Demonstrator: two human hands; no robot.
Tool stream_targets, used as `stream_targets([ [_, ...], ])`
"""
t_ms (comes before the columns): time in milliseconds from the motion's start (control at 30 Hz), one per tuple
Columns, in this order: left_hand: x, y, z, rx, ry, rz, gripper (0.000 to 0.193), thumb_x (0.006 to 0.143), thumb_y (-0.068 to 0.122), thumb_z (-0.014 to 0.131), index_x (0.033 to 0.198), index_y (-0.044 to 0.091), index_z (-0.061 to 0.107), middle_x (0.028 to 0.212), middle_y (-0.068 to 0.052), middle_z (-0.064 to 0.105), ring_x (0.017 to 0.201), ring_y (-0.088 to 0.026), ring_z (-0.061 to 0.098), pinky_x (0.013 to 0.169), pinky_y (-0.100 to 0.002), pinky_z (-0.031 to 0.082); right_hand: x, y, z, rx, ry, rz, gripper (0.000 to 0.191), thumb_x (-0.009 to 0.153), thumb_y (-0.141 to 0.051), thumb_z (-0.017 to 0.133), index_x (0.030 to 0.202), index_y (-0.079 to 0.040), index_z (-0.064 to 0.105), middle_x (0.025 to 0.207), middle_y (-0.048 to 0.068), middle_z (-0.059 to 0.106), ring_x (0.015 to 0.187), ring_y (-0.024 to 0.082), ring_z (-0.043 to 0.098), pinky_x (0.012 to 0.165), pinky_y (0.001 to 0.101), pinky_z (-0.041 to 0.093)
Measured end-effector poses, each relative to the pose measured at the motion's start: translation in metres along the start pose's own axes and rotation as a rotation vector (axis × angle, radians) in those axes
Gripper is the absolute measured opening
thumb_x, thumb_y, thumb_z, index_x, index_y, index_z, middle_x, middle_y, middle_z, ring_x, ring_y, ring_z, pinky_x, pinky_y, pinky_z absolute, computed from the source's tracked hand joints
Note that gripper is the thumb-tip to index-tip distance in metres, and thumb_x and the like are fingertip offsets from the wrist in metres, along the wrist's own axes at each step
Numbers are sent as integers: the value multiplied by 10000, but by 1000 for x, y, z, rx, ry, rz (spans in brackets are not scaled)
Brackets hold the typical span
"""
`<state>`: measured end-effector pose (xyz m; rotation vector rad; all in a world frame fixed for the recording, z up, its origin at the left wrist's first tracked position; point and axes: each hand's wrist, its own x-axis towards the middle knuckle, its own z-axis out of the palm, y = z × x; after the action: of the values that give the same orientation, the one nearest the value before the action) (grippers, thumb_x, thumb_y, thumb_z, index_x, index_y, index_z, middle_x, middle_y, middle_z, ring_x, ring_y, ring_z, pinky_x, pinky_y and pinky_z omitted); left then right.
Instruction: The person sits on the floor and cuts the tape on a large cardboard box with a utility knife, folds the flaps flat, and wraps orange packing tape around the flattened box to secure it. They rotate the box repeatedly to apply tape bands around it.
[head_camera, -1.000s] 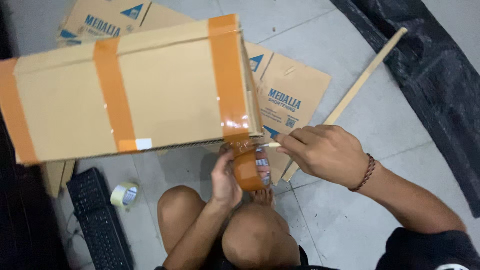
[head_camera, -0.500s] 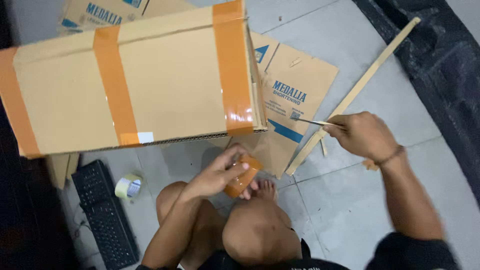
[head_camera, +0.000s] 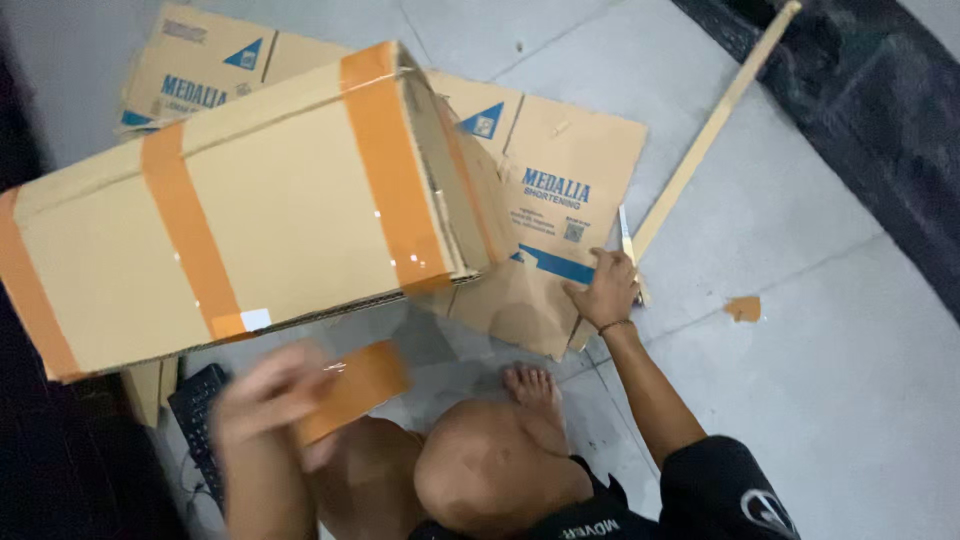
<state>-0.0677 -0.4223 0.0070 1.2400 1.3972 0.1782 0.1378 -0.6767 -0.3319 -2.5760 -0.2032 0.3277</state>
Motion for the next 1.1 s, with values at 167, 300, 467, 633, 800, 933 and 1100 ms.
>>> stream_targets([
  [167,33,64,-46,151,-222,619,302,948,121,593,1224,8,638,1037,-123,708,879,-224,697,734,-341,561,-21,37,5,-33,187,134,681,686,-387,894,1253,-135,616,1285,178,553,1215,404,498,937,575,415],
  [300,108,118,-18,304,-302,1027,217,1122,142,526,1274,1,591,1070,-150,693,907,-259,708,792,-370,573,-10,68,9,183,158,154,559,855,-309,791,1300,-68,552,1141,167,648,1050,361,632,909,462,518],
  [467,171,161,82,510,-218,1671,131,1263,106,458,1311,-6,508,1079,-172,682,926,-283,719,824,-381,583,12,69,-12,477,108,175,260,905,-177,734,1032,-1,590,871,143,703,758,267,693,688,404,557],
  [633,204,178,129,610,-237,1562,68,1217,-22,481,1245,-22,419,995,-188,637,786,-272,683,699,-357,572,-38,19,-46,1323,-144,84,243,901,-27,482,1104,-26,616,704,46,580,485,127,509,406,281,442],
  [800,204,176,126,881,-216,1503,163,1115,-38,553,1180,-23,405,956,-199,629,862,-358,692,734,-427,541,-100,-54,-72,1449,-255,-355,343,1022,-180,490,1308,4,532,875,27,564,675,87,497,579,225,454],
  [933,169,154,114,968,-98,1671,178,1152,-23,580,1150,-18,402,1005,-231,622,916,-369,671,799,-440,539,-144,-65,-100,1400,-448,-449,380,1127,-206,430,1435,-6,523,867,30,594,706,101,546,677,251,480],
  [1100,125,128,99,795,-261,1465,117,1161,-40,498,1160,-5,386,1034,-176,641,898,-307,708,780,-398,542,-200,-52,-101,1191,-458,-415,529,1034,-71,544,1529,3,374,807,51,656,606,105,583,580,270,518],
])
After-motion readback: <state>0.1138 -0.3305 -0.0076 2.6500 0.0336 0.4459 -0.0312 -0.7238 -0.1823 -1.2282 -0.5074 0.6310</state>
